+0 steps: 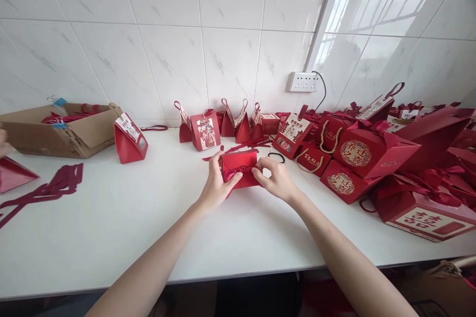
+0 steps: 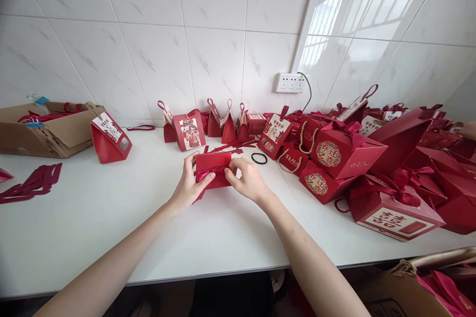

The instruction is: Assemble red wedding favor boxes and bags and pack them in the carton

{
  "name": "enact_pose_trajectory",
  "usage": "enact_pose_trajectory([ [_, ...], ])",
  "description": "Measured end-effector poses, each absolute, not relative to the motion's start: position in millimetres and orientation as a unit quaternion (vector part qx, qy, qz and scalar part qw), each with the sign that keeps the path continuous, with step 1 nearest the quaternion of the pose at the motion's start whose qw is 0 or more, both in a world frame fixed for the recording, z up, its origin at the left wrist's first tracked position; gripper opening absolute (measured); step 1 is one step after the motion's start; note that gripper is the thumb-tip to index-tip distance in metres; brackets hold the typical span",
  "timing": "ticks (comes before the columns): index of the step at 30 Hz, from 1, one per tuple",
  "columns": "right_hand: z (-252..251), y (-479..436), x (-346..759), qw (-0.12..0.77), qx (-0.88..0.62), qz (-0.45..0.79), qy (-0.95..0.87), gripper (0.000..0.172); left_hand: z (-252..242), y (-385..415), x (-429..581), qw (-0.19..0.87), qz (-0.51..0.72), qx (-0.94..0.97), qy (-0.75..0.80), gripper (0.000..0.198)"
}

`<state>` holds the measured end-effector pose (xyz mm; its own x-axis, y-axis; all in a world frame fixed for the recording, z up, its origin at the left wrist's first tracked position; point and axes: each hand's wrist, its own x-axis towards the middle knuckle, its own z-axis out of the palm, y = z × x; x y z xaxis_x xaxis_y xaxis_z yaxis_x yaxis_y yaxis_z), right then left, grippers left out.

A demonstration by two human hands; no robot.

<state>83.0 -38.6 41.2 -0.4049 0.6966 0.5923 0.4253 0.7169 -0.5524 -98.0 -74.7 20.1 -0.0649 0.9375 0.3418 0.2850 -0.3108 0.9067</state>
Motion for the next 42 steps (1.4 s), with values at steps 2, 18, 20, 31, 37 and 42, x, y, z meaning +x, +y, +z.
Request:
enact_pose_trajectory([
  [2, 40.9, -37.8, 82.7, 0.411, -0.343, 0.203, -0.82, 0.018, 19.4, -73.7, -98.4, 0.296, 0.547, 0.602, 0.5, 0.068],
  [18, 37.8, -32.9, 80.8, 0.415, -0.396, 0.357, -0.737, 0.025, 35.1, -71.0, -114.9, 0.253, 0.567, 0.576, 0.531, 0.025],
  [20, 38.6, -33.1, 80.9, 0.413, -0.397, 0.363, -0.735, 0.025, 35.4, -70.8, -114.2, 0.278, 0.574, 0.562, 0.526, 0.024],
  [31, 41.7, -30.7, 83.7, 0.426, -0.361, 0.435, -0.706, 0.026, 28.3, -66.4, -113.3, 0.325, 0.596, 0.536, 0.503, 0.024],
  [37, 46.7, -36.6, 79.2, 0.425, -0.396, 0.404, -0.706, 0.031, 27.2, -68.4, -110.8, 0.299, 0.592, 0.557, 0.501, 0.023],
  [42, 44.2, -36.5, 76.2, 0.435, -0.405, 0.371, -0.714, 0.032, 27.8, -70.0, -106.3, 0.295, 0.589, 0.563, 0.5, 0.026],
])
